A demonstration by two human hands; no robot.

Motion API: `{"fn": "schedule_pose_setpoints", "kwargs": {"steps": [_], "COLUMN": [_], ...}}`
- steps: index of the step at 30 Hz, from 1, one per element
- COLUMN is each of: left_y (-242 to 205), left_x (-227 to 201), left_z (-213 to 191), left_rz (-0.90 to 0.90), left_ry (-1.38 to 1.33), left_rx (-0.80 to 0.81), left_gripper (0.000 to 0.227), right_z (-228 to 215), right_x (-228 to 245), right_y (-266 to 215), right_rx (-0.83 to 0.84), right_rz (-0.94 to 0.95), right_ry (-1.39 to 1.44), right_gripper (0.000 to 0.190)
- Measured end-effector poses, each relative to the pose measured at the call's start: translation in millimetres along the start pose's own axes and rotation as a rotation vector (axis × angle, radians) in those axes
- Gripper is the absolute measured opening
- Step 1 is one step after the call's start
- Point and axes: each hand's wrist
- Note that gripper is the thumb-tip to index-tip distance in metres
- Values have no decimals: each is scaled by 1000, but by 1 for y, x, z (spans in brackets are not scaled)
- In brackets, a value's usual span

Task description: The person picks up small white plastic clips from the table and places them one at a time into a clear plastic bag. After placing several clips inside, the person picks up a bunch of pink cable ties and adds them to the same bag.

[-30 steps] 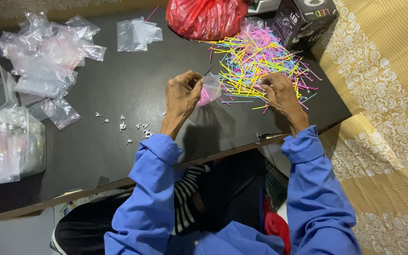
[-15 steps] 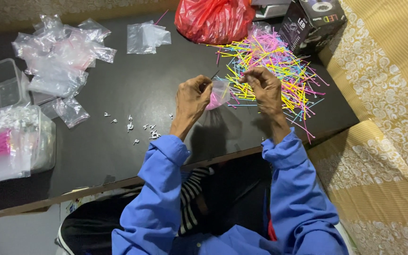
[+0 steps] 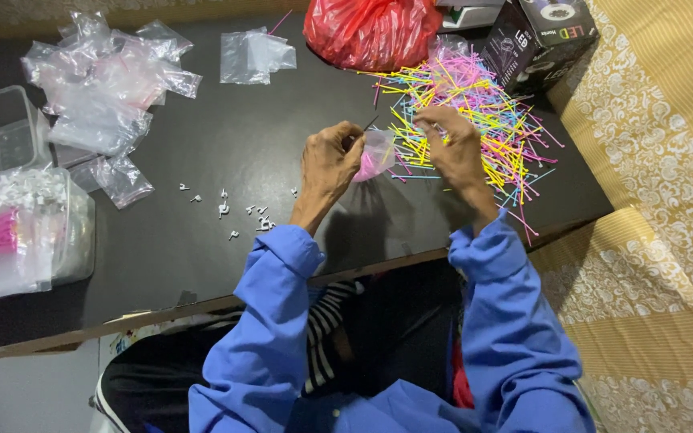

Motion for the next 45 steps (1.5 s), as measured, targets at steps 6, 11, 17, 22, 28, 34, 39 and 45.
{"fn": "schedule_pose_setpoints", "kwargs": {"steps": [6,11,17,22,28,34,39,45], "left_y": [-1,-2,-2,-2,-4,-1,-2,-1], "left_x": [-2,-1,-3,-2,-7,-6,-9,-5], "left_z": [-7,-5,-8,-9,-9,-9,-11,-9], "left_rz": [-7,0,11,8,16,21,27,18], "left_ry": [28,37,34,32,40,31,26,39], "left_rx": [-1,3,-2,-7,5,-3,2,1], "left_gripper": [7,8,8,9,8,8,9,7], "right_z": [-37,-26,-41,-70,-82,-88,-91,-77], "right_x": [-179,-191,-208,-149,-103,-78,-84,-81], "right_y": [-21,-27,-20,-5,7,8,8,15], "right_rx": [188,198,204,161,137,168,231,249], "right_rz": [-66,-168,-103,53,257,377,375,341], "right_ry": [-946,-997,-981,-681,-305,-250,-271,-267], "right_gripper": [13,13,5,8,13,14,16,17]}}
Point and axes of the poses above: each hand's wrist, its own y-axis towards the middle knuckle, its own z-axis out of the palm, x = y × z, and after that the axes turned 7 degrees about y, right-handed
